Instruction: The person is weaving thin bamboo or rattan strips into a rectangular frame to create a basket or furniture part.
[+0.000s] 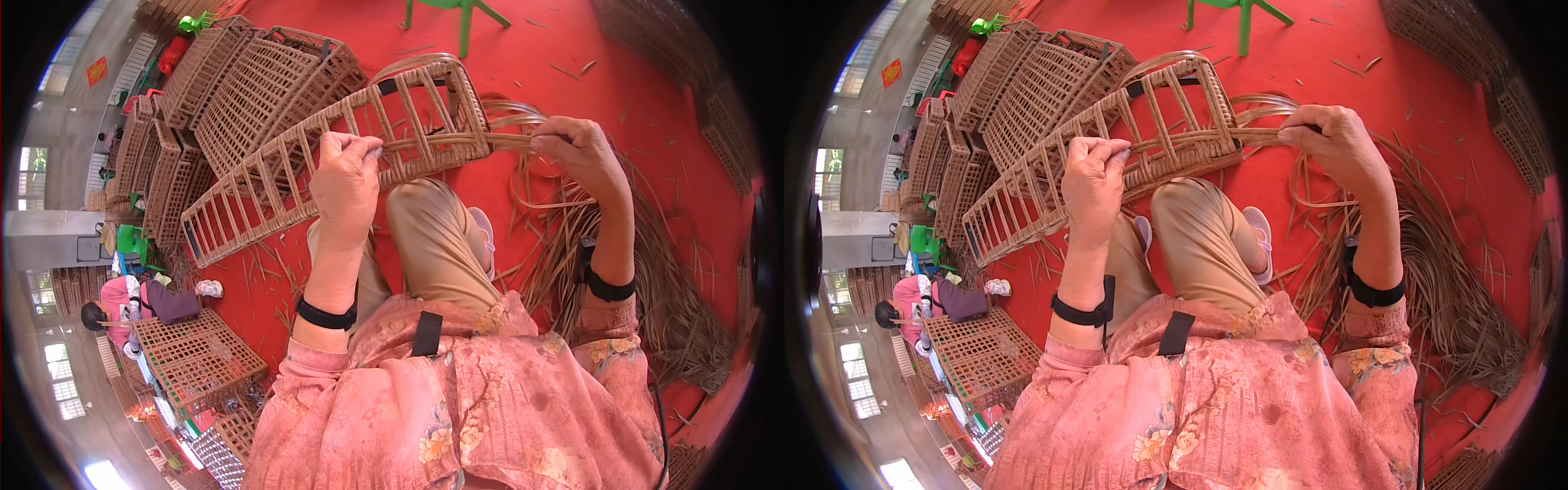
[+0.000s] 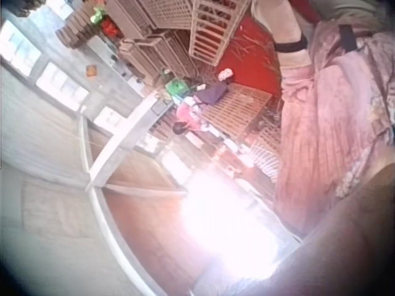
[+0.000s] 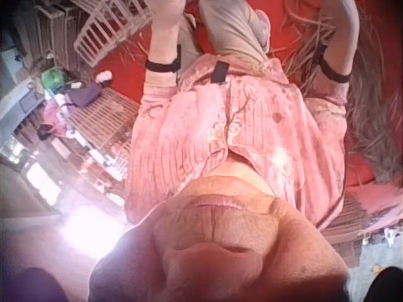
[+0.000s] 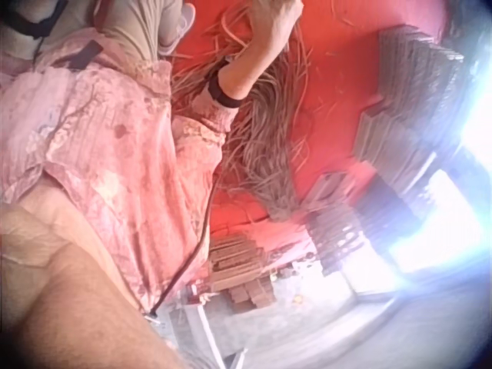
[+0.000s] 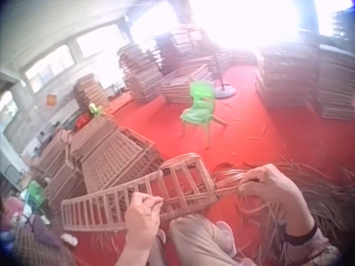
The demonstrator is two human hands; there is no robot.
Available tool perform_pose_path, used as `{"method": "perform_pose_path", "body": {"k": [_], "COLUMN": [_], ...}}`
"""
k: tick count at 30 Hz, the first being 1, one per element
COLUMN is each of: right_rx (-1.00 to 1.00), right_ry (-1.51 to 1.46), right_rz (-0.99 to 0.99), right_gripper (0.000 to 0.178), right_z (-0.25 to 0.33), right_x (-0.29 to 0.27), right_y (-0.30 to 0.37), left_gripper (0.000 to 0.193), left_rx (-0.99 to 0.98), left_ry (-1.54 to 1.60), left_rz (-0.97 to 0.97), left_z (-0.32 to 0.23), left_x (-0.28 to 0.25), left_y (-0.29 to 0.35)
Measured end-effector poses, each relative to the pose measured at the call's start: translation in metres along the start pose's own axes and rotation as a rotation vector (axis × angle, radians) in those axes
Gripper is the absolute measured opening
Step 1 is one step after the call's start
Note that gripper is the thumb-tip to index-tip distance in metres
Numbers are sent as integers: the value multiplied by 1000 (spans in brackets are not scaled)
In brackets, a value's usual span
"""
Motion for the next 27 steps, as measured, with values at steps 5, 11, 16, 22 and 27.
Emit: {"method": "perform_pose_path", "body": {"k": [5,11,16,22,27], "right_rx": [-48,-31,-53,38,7], "right_ry": [0,-16,66,35,-14], "right_rz": [28,43,25,17,11], "right_gripper": [20,20,21,20,18], "right_z": [6,11,18,-5,3], "right_x": [17,27,21,-6,9], "right_y": [-12,-13,-5,0,-7], "left_gripper": [20,26,27,11,6], "left_rx": [-11,-461,-453,-265,-93], "left_ry": [-1,294,519,195,-177], "left_rz": [-3,133,39,-92,-113], "left_z": [17,50,68,70,53], "left_x": [-8,0,-14,-39,-49], "left_y": [0,8,7,10,11]}}
Point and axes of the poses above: each hand's wrist, its own y-axis away from the middle knuckle, its own x-axis out of the palm, z = x × y, the point moved 9 cm from there along -y, towards the middle knuckle, and after that the axes turned 10 degrees about -z, right-handed, at the moved point
